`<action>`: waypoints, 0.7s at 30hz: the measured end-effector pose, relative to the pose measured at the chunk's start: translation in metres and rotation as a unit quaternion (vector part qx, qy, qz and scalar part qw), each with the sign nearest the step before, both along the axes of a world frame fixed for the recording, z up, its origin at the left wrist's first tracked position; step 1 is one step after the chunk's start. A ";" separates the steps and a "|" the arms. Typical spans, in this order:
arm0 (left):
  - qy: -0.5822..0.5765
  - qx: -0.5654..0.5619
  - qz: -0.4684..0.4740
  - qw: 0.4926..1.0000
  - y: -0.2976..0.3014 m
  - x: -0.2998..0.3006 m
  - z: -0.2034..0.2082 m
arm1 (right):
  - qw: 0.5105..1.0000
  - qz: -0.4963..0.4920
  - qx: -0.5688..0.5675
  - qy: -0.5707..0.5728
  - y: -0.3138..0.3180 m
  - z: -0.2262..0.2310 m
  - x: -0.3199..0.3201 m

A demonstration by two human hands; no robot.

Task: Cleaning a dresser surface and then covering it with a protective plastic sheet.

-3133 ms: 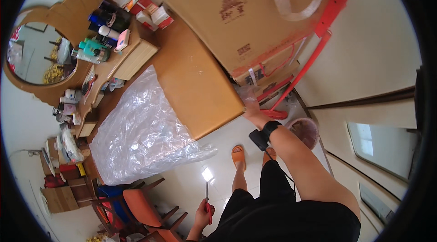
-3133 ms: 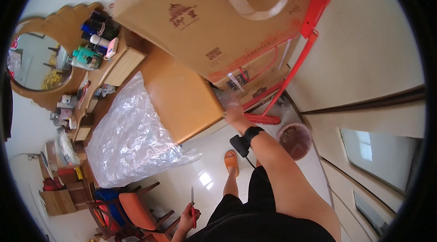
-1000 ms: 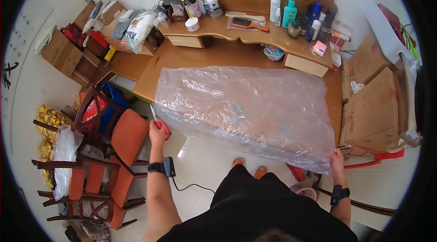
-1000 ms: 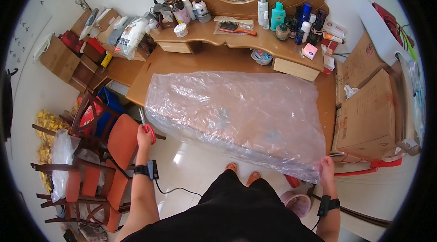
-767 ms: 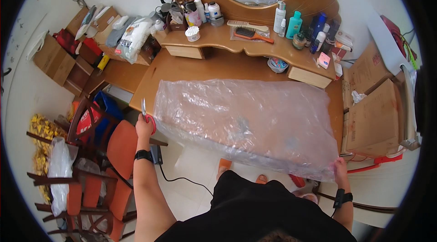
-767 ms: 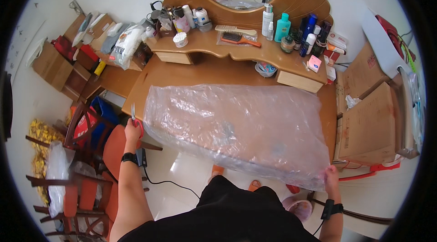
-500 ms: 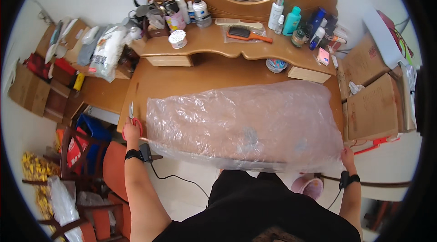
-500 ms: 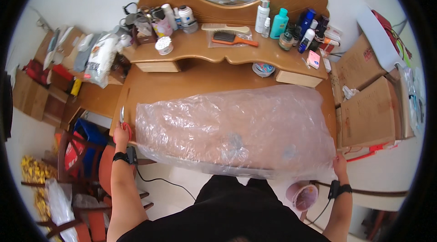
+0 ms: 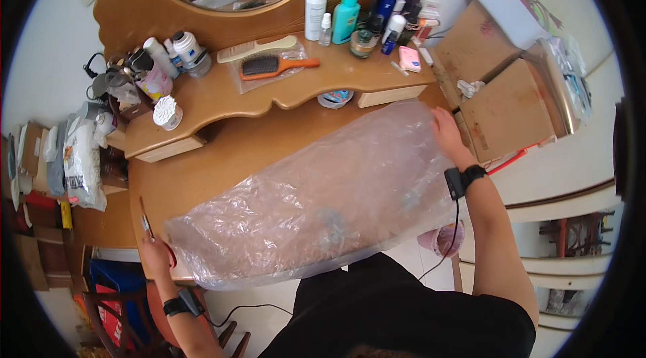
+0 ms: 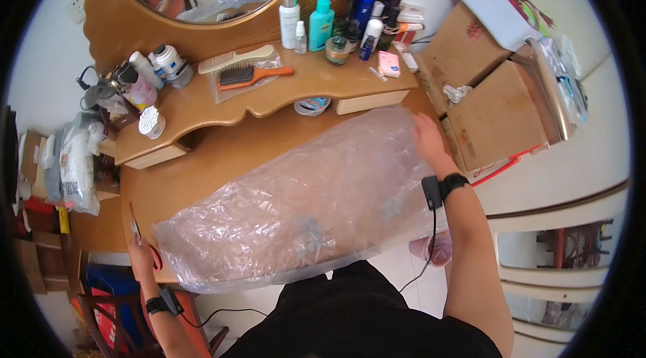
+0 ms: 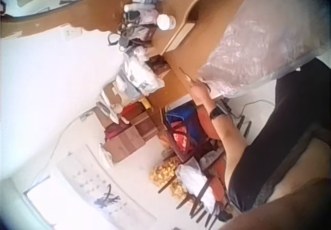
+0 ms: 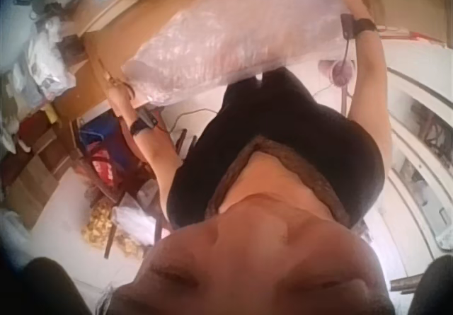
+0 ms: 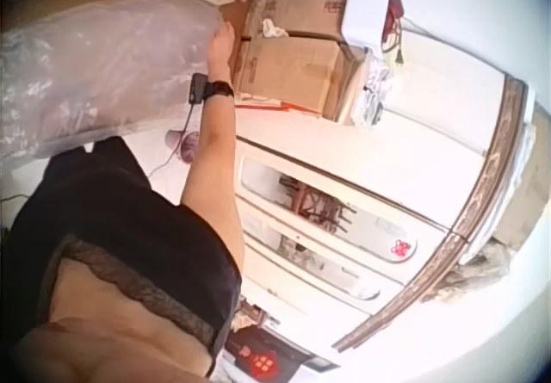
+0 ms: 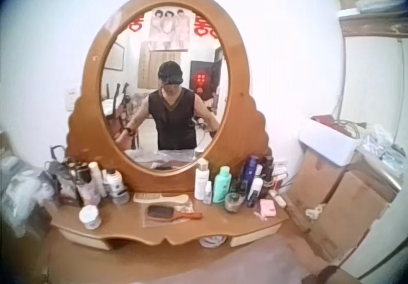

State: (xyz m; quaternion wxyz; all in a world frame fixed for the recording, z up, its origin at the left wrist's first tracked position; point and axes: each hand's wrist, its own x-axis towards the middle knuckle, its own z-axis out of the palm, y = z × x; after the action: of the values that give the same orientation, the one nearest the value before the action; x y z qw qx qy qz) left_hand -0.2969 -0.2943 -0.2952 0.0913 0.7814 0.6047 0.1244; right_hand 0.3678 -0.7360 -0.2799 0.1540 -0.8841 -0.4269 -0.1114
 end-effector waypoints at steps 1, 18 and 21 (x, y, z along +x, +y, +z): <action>-0.048 -0.066 0.022 0.996 -0.010 0.024 0.004 | 1.000 0.011 0.001 0.007 0.014 -0.003 0.011; -0.493 -0.161 0.048 0.854 0.004 0.044 0.025 | 0.751 -0.159 0.254 0.588 -0.010 -0.015 0.106; -0.512 -0.193 0.035 0.837 0.020 0.041 0.042 | 0.726 -0.166 0.303 0.594 -0.016 0.003 0.099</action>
State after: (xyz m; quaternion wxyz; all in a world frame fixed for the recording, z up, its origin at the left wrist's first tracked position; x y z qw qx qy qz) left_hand -0.2558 -0.2740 -0.2529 0.5321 0.5510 0.5108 0.3903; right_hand 0.4671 -0.7521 -0.2769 0.6149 -0.7327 -0.0377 0.2891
